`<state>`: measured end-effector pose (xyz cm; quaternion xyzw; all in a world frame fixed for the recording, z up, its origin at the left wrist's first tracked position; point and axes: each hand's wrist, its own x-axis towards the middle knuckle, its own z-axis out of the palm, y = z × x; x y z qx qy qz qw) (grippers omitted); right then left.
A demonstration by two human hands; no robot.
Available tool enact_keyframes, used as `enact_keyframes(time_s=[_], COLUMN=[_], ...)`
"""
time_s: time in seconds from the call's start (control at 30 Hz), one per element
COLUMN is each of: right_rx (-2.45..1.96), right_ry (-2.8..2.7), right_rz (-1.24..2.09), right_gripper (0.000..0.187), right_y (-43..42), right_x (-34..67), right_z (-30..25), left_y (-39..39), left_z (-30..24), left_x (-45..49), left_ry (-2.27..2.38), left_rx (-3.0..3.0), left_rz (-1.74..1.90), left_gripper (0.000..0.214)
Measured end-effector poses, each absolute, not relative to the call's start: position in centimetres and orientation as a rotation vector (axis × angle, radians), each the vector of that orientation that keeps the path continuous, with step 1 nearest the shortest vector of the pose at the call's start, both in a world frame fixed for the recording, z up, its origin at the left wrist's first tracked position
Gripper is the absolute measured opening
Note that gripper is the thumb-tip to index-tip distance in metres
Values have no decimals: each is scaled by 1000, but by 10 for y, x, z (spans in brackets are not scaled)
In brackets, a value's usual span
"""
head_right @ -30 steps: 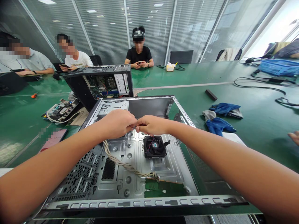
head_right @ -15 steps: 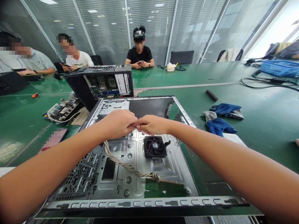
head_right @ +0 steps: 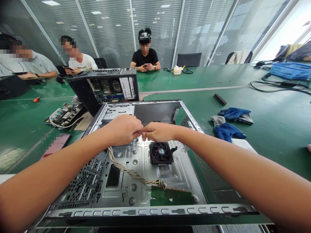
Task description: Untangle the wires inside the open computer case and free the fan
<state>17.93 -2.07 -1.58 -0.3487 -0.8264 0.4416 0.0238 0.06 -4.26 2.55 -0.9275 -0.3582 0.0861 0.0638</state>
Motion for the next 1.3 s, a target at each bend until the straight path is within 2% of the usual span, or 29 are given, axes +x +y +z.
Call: enact_keyframes(time_s=[0.27,0.43,0.63,1.03,1.3], right_rx=[-1021,-1060,-1043,-1122,-1155], right_ry=[-2569,-2554,-2555,-2604,-2630], right_rz=[1354,1347,1357,1288,1245], right_gripper=[15,21,15,20,21], right_y=[-19,-20,-20,-21,-21], right_x=[181,180,180,180,179], right_z=[-18,-16,-15,-14,-13], left_y=[-45,-44,-43,-43,-45], left_z=[29,28,26,24,26], left_x=[2,1,1,0,3], left_ry=[-1141,-1176,-1152,-1158,-1090], left_rx=[-2796,-2815,-2801,-2799,-2752], left_rz=[251,210,275,232,359], left_gripper=[21,18,23,20,27])
